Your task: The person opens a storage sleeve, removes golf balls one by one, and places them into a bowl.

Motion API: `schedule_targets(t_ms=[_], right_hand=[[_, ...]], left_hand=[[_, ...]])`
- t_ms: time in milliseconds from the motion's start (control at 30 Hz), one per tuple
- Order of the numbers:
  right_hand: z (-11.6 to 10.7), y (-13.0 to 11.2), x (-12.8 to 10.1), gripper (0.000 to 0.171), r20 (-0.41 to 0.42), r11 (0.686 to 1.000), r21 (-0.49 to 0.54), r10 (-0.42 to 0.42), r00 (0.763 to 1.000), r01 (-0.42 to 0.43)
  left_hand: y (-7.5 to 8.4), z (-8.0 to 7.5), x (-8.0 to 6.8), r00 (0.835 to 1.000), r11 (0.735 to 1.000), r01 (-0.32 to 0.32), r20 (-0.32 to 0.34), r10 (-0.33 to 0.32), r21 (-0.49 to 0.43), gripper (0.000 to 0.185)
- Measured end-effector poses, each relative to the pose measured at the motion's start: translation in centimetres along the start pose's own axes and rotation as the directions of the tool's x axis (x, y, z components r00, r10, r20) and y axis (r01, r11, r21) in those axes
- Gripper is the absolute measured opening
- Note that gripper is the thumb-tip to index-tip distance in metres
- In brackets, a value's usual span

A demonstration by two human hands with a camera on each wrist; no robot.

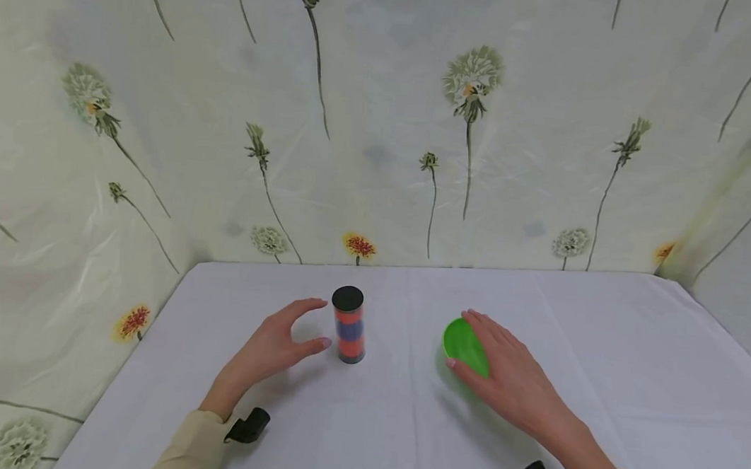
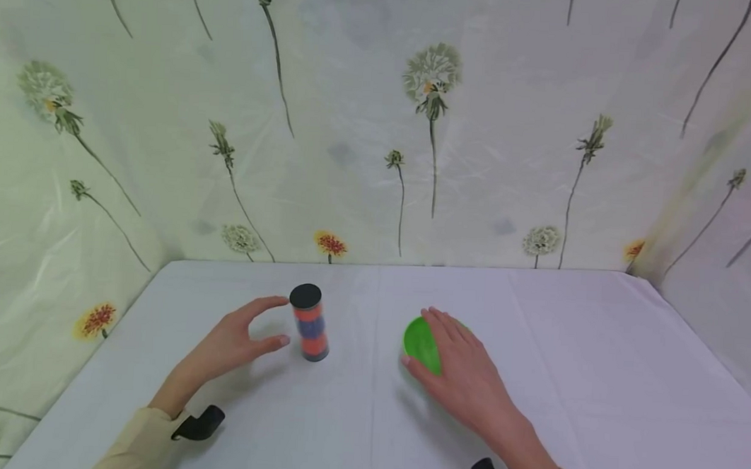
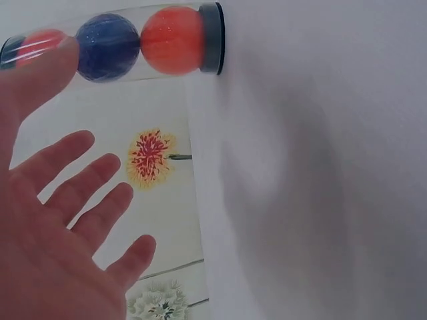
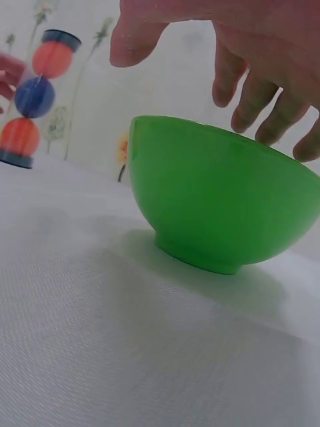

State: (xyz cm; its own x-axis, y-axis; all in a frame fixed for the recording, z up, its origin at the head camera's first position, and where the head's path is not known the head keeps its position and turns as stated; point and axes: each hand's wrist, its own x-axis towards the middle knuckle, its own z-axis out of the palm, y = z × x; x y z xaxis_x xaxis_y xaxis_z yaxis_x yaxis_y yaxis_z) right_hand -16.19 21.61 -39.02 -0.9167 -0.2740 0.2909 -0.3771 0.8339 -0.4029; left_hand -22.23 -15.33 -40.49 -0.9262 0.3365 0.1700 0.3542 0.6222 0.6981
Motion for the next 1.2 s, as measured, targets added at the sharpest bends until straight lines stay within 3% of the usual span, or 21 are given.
schedule_targets(t_ms=[167,500,933,1200], right_hand=[[0.2,0.0,0.1,0.074,-0.007,1.0,0.02,-0.003,1.0,0.004],[0.9,-0.1,0.4,0.069,-0.055,0.999,0.036,-0.007,0.998,0.009],[1.1,-0.4,1.0,0.065,-0.05,0.99,0.136,0.049,0.998,-0.042],[1.2,-0.5,1.3,0.062,-0.062,0.981,0.189,0.063,0.996,-0.051]], left_hand=[[0.3,0.3,0.4,0.999,0.996,0.015,0.033,-0.012,-0.091,0.064],[0.0,1.1,1.3,0.996,0.965,-0.016,0.076,0.038,-0.261,0.056],[0.1,2.0,2.0,0.996,0.931,-0.011,0.076,0.042,-0.365,0.047],[0.2,3.0,2.3,0.996,0.925,-0.002,0.085,0.037,-0.379,0.046]])
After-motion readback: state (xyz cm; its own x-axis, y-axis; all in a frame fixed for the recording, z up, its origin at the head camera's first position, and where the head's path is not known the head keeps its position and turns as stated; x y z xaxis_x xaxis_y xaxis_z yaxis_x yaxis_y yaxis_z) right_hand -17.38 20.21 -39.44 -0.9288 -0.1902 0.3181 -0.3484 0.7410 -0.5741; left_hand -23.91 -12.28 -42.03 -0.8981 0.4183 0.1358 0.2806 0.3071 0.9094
